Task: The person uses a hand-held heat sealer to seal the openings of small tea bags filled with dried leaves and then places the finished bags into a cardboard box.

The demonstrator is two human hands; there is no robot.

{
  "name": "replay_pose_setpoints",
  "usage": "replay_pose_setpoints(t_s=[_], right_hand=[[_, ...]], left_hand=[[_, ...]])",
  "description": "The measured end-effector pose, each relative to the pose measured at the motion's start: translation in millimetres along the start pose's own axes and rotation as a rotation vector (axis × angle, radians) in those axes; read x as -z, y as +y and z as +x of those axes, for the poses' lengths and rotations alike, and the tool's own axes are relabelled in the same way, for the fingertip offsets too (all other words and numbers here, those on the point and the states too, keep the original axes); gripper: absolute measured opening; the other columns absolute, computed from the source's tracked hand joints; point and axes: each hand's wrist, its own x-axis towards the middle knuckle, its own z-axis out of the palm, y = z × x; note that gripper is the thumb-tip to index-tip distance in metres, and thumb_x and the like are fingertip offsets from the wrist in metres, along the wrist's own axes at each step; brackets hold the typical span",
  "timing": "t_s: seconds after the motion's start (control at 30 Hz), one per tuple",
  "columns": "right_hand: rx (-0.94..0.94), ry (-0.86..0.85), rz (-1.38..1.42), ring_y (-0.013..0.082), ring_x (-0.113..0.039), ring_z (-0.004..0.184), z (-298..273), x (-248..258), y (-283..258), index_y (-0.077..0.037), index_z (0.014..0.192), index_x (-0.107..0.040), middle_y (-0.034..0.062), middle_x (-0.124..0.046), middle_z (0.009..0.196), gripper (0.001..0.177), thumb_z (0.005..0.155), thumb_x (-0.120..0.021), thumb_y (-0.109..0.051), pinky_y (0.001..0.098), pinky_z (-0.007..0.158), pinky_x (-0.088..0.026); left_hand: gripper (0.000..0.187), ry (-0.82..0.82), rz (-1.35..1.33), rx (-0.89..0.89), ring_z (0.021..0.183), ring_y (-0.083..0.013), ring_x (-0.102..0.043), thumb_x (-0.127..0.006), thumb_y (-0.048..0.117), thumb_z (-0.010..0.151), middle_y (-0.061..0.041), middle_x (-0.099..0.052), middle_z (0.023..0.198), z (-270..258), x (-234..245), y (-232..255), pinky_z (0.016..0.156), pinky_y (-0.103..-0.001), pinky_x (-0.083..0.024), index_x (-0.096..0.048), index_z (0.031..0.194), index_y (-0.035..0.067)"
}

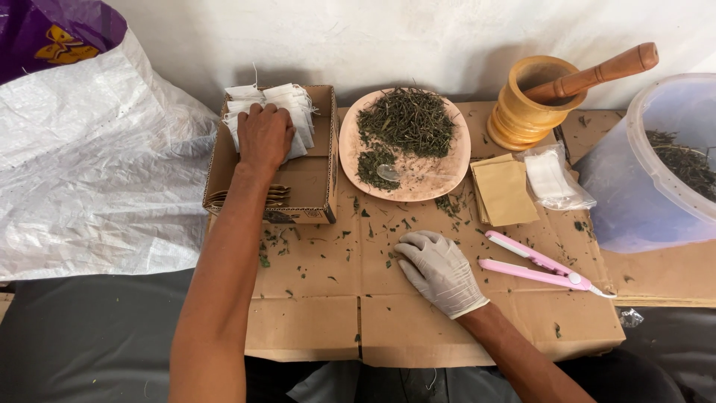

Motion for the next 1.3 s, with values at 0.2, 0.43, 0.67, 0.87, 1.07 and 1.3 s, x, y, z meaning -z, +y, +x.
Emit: replay_pose_setpoints(t_s=[0.2, 0.43, 0.67, 0.87, 1.07, 1.3], right_hand=[[0.005, -0.012, 0.010, 0.0308, -0.065, 0.137, 2.3, 3.7, -1.4, -0.023, 0.132, -0.074, 0.0010, -0.072, 0.138, 0.028, 0.108, -0.069, -0.035, 0.0485, 0.109, -0.054], [0.001, 0.007, -0.013, 0.0280, -0.063, 0.140, 0.8, 0.7, -0.9, -0.025, 0.133, -0.073, -0.0015, -0.071, 0.140, 0.028, 0.108, -0.069, -0.037, 0.0458, 0.110, -0.053], [0.028, 0.048, 0.006, 0.0299, -0.065, 0.137, 1.1, -2.1, 0.1, -0.024, 0.132, -0.074, 0.0001, -0.072, 0.137, 0.027, 0.107, -0.070, -0.034, 0.0469, 0.108, -0.055], [0.032, 0.068, -0.001, 0.0305, -0.066, 0.136, 1.6, -3.8, 0.4, -0.023, 0.131, -0.074, 0.0010, -0.072, 0.137, 0.026, 0.107, -0.071, -0.032, 0.0471, 0.107, -0.055], [0.016, 0.046, -0.004, 0.0296, -0.065, 0.137, 3.6, 4.3, -5.0, -0.023, 0.129, -0.074, 0.0001, -0.072, 0.137, 0.025, 0.107, -0.071, -0.032, 0.0467, 0.106, -0.055], [0.037, 0.051, -0.020, 0.0297, -0.066, 0.136, 4.0, 5.4, -4.7, -0.022, 0.127, -0.074, 0.0004, -0.073, 0.136, 0.023, 0.106, -0.071, -0.031, 0.0463, 0.104, -0.057]], left_hand=[[0.045, 0.009, -0.027, -0.019, 0.112, -0.0362, -0.067, -0.082, 0.058, 0.101, -0.011, -0.071, 0.099, -23.2, 68.8, 27.4, 0.097, -0.053, -0.042, -0.071, 0.095, 0.014], [0.075, -0.137, 0.121, 0.022, 0.110, -0.0376, -0.072, -0.064, 0.083, 0.099, -0.015, -0.081, 0.104, -34.0, 64.8, 35.9, 0.098, -0.053, -0.040, -0.085, 0.104, 0.011], [0.034, -0.118, 0.138, 0.010, 0.084, -0.0324, -0.071, -0.080, 0.048, 0.096, -0.009, -0.076, 0.079, -25.5, 27.1, 21.9, 0.087, -0.047, -0.037, -0.082, 0.083, 0.016], [0.026, -0.153, 0.095, -0.004, 0.089, -0.0337, -0.073, -0.077, 0.044, 0.095, -0.007, -0.078, 0.083, -17.9, 14.2, 16.0, 0.084, -0.050, -0.040, -0.083, 0.088, 0.019], [0.043, -0.278, 0.056, 0.091, 0.102, -0.0376, -0.078, -0.073, 0.049, 0.104, -0.015, -0.085, 0.099, -25.9, 67.9, 36.7, 0.090, -0.049, -0.043, -0.087, 0.102, 0.009], [0.032, -0.301, 0.111, 0.099, 0.099, -0.0383, -0.079, -0.077, 0.043, 0.098, -0.014, -0.084, 0.094, -13.3, 28.7, 30.2, 0.088, -0.052, -0.041, -0.087, 0.101, 0.012]])
